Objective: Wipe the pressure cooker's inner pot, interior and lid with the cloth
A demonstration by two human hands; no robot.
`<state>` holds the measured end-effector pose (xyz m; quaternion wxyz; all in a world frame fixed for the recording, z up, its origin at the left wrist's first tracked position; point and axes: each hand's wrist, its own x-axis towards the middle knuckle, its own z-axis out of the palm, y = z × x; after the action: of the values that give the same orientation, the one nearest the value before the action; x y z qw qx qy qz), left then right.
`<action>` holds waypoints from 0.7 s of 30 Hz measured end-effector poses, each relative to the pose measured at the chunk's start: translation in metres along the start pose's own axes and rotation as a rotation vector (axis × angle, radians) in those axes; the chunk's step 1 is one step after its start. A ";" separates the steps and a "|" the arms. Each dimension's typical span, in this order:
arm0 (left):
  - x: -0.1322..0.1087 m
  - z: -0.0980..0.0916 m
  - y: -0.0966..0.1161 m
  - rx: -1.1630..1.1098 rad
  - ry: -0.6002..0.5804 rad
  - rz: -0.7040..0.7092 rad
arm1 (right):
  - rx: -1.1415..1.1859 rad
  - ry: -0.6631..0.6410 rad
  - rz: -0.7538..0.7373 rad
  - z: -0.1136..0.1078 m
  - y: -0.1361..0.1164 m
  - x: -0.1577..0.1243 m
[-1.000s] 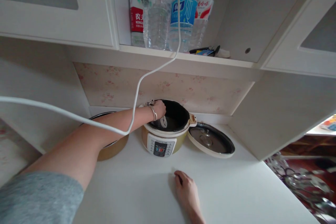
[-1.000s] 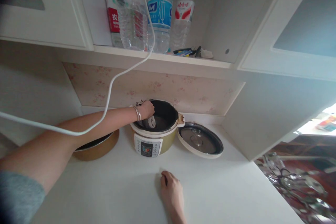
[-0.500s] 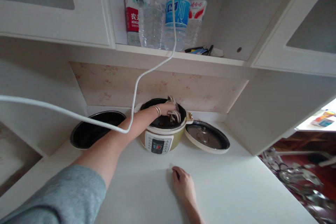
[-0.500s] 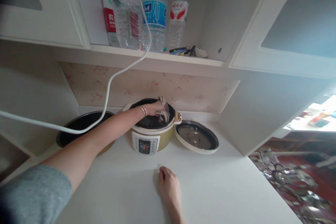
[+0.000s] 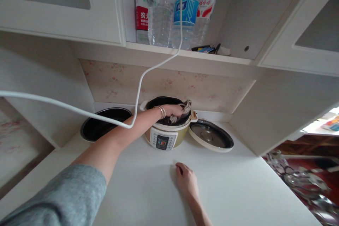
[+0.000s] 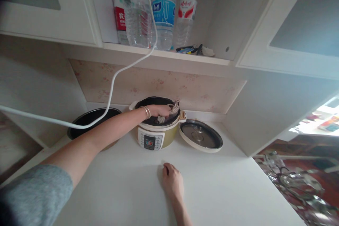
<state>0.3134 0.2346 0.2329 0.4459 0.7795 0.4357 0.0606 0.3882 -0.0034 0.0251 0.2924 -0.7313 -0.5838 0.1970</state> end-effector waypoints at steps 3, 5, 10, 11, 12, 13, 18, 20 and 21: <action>-0.028 -0.023 -0.012 0.239 -0.054 0.018 | 0.003 -0.014 0.004 0.000 0.000 -0.001; -0.044 -0.045 -0.021 0.369 -0.061 0.006 | -0.008 -0.019 0.009 0.001 0.000 -0.001; -0.064 -0.080 -0.035 0.603 0.025 0.020 | -0.034 -0.004 -0.013 0.004 0.003 -0.002; -0.066 -0.082 -0.037 0.656 0.061 0.047 | -0.033 -0.002 -0.020 0.005 0.004 -0.003; -0.068 -0.083 -0.039 0.728 0.105 0.088 | -0.031 0.001 -0.026 0.005 0.004 -0.003; -0.071 -0.084 -0.041 0.808 0.161 0.142 | -0.030 0.004 -0.032 0.006 0.004 -0.003; -0.102 -0.093 -0.060 0.762 0.541 0.310 | -0.028 0.012 -0.049 0.007 0.004 -0.006; -0.120 -0.102 -0.071 0.497 0.706 0.287 | -0.026 0.013 -0.064 0.007 0.004 -0.007; -0.130 -0.107 -0.077 0.353 0.786 0.275 | -0.023 0.013 -0.072 0.007 0.004 -0.008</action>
<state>0.1337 0.2252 0.2769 0.0948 0.8120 0.4681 0.3354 0.3844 -0.0104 0.0167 0.2946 -0.7145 -0.6100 0.1751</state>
